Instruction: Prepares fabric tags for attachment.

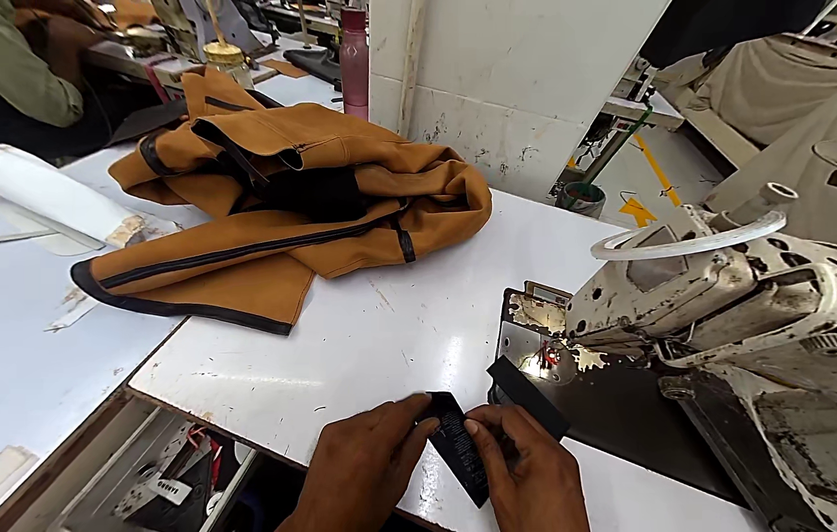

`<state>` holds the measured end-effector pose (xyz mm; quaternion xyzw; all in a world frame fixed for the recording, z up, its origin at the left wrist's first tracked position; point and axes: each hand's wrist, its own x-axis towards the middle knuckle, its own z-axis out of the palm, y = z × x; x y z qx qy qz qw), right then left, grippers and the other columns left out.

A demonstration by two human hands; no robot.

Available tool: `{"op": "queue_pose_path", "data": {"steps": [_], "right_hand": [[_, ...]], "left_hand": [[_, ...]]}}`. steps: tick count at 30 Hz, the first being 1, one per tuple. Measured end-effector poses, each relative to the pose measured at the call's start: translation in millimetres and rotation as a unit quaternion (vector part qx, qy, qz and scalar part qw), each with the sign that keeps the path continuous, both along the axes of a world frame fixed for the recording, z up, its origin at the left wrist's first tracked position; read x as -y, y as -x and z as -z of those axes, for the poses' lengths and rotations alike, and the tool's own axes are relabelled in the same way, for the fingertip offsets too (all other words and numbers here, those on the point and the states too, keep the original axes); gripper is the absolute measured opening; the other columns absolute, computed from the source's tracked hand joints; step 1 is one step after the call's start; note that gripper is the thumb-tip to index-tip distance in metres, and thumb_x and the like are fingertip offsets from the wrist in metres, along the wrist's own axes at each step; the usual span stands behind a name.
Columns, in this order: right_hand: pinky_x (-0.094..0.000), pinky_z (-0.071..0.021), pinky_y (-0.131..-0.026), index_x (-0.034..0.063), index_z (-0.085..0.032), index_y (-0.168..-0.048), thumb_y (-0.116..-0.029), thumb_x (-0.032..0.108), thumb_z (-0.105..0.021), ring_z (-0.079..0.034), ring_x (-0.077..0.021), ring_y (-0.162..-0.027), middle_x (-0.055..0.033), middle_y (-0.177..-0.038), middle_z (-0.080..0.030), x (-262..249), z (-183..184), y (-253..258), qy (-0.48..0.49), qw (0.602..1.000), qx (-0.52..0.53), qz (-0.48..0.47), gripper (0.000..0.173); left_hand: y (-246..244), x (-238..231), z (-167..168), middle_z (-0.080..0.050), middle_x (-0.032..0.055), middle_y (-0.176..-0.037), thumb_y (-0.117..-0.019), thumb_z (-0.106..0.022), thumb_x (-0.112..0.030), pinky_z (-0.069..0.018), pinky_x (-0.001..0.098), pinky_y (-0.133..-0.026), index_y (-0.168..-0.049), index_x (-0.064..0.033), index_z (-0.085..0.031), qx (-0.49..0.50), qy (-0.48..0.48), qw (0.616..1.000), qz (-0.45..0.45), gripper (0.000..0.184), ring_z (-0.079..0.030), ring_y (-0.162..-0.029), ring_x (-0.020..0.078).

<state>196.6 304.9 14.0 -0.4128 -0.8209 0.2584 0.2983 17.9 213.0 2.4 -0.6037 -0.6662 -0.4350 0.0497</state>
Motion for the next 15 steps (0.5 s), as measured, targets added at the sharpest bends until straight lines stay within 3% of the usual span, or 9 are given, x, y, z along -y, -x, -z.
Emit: {"op": "queue_pose_path", "data": {"steps": [2, 7, 11, 13, 15], "right_hand": [[-0.0182, -0.0558, -0.066, 0.0160, -0.077, -0.100, -0.0970, 0.024, -0.068, -0.066, -0.0030, -0.077, 0.0035, -0.090, -0.070, -0.2, -0.3, -0.2, 0.002, 1.000, 0.001, -0.002, 0.013], [-0.0189, -0.0548, -0.065, 0.0154, -0.077, -0.099, -0.0970, 0.023, -0.068, -0.065, -0.0033, -0.075, 0.0030, -0.089, -0.070, 0.1, -0.6, 0.5, 0.004, 1.000, 0.001, 0.001, 0.013], [-0.0181, -0.0544, -0.065, 0.0157, -0.077, -0.100, -0.0970, 0.024, -0.068, -0.064, -0.0026, -0.075, 0.0037, -0.090, -0.070, 0.0, 0.8, 1.3, 0.003, 1.000, -0.003, 0.003, 0.013], [-0.0200, -0.0564, -0.067, 0.0120, -0.076, -0.109, -0.0969, 0.025, -0.069, -0.067, -0.0046, -0.081, 0.0007, -0.098, -0.072, 1.1, 0.0, 1.1, -0.006, 1.000, -0.021, 0.013, 0.020], [-0.0272, -0.0603, -0.077, 0.0034, -0.069, -0.127, -0.0984, 0.025, -0.068, -0.069, -0.0130, -0.098, -0.0099, -0.116, -0.070, 5.8, -6.1, -3.6, -0.029, 0.998, -0.045, 0.019, 0.035]], "left_hand": [[-0.2, -3.7, 1.7, -0.064, -0.0022, -0.067, -0.0996, -0.064, -0.039, -0.0449, 0.0235, -0.048, -0.119, -0.0138, -0.078, 0.004, 0.009, 1.000, -0.015, 0.034, -0.054, -0.053, 0.0080], [-1.0, -7.5, 6.1, -0.063, -0.0035, -0.067, -0.0994, -0.064, -0.028, -0.0461, 0.0219, -0.049, -0.098, -0.0176, -0.080, -0.007, -0.008, 1.000, -0.003, 0.019, -0.058, -0.057, 0.0065], [0.2, -4.8, 7.6, -0.057, -0.0015, -0.064, -0.0995, -0.062, -0.023, -0.0432, 0.0240, -0.046, -0.100, -0.0150, -0.079, -0.039, -0.014, 0.998, 0.037, 0.019, -0.054, -0.053, 0.0097], [1.0, -1.8, 7.4, -0.054, 0.0001, -0.063, -0.1004, -0.061, -0.020, -0.0405, 0.0264, -0.045, -0.104, -0.0126, -0.077, -0.081, -0.038, 0.994, 0.064, 0.018, -0.051, -0.051, 0.0131], [1.8, 3.1, 5.1, -0.050, 0.0009, -0.061, -0.1009, -0.061, -0.017, -0.0387, 0.0283, -0.046, -0.109, -0.0103, -0.074, -0.130, -0.067, 0.986, 0.078, 0.017, -0.048, -0.050, 0.0155]]}}
